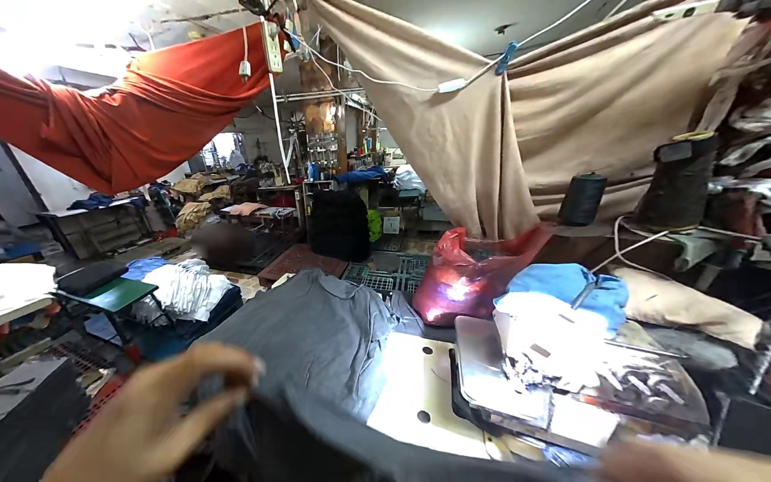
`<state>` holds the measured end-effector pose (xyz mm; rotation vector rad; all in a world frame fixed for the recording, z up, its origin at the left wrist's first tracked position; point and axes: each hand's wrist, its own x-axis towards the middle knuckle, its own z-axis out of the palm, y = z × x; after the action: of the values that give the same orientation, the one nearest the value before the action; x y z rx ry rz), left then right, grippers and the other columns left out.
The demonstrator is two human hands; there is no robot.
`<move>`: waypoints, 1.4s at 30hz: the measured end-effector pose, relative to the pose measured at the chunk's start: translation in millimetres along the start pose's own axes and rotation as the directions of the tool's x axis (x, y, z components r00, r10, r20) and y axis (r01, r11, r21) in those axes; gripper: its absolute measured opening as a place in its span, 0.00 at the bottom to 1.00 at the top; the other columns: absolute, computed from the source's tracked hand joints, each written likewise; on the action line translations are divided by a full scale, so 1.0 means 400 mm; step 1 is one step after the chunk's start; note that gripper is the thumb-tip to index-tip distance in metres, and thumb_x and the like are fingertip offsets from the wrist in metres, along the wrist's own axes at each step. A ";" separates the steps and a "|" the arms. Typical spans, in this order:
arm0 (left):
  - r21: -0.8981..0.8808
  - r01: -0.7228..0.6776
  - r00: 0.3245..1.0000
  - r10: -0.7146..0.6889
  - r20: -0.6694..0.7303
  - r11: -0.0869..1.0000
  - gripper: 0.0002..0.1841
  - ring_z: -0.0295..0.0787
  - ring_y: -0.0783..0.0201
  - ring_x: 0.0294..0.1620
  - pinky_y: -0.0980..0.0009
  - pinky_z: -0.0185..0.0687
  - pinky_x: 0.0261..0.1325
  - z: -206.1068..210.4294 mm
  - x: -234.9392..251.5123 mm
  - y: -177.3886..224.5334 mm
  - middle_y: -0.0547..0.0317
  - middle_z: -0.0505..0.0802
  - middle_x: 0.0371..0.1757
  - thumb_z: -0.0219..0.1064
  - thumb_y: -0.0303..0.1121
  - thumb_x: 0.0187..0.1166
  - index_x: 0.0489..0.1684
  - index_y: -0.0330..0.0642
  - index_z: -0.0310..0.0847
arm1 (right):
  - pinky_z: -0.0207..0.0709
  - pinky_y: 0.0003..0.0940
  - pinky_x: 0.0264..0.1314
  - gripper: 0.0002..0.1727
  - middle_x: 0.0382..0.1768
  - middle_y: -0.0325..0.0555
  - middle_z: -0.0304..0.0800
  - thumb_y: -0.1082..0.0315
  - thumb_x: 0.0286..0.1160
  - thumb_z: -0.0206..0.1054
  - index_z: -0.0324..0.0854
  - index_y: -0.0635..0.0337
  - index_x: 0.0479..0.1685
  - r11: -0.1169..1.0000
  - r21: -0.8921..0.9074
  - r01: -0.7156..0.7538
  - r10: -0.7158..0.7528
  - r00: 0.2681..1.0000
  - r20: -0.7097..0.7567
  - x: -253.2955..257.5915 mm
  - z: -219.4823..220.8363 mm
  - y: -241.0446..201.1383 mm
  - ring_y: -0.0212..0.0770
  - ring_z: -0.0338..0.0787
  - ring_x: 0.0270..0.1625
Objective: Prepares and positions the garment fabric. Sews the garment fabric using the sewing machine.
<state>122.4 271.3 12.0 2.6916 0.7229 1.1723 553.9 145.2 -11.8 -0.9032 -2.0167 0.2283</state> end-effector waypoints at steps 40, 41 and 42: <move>0.182 0.798 0.573 -0.817 0.062 0.574 0.15 0.92 0.45 0.59 0.41 0.83 0.64 0.571 -0.087 -0.192 0.46 0.95 0.56 0.73 0.30 0.72 0.57 0.42 0.91 | 0.86 0.25 0.30 0.04 0.27 0.31 0.91 0.70 0.68 0.68 0.85 0.55 0.39 0.937 0.212 -0.276 0.347 0.779 -0.522 0.159 0.125 0.250 0.25 0.88 0.26; 0.147 0.792 0.587 -0.805 0.083 0.592 0.16 0.93 0.43 0.56 0.40 0.84 0.62 0.563 -0.110 -0.170 0.45 0.96 0.53 0.75 0.31 0.70 0.56 0.40 0.91 | 0.86 0.23 0.31 0.04 0.28 0.29 0.90 0.71 0.69 0.68 0.85 0.54 0.39 0.950 0.196 -0.244 0.313 0.775 -0.550 0.157 0.089 0.227 0.24 0.87 0.26; 0.113 0.788 0.593 -0.796 0.124 0.605 0.17 0.94 0.42 0.53 0.37 0.84 0.60 0.550 -0.134 -0.148 0.43 0.96 0.50 0.77 0.33 0.69 0.55 0.39 0.92 | 0.86 0.22 0.33 0.05 0.29 0.27 0.90 0.72 0.70 0.67 0.85 0.53 0.41 0.962 0.176 -0.207 0.272 0.769 -0.578 0.156 0.054 0.206 0.22 0.87 0.27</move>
<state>226.2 315.7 -193.2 1.9866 1.6880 0.6669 557.8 250.3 -22.8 -1.0149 -1.2865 0.1572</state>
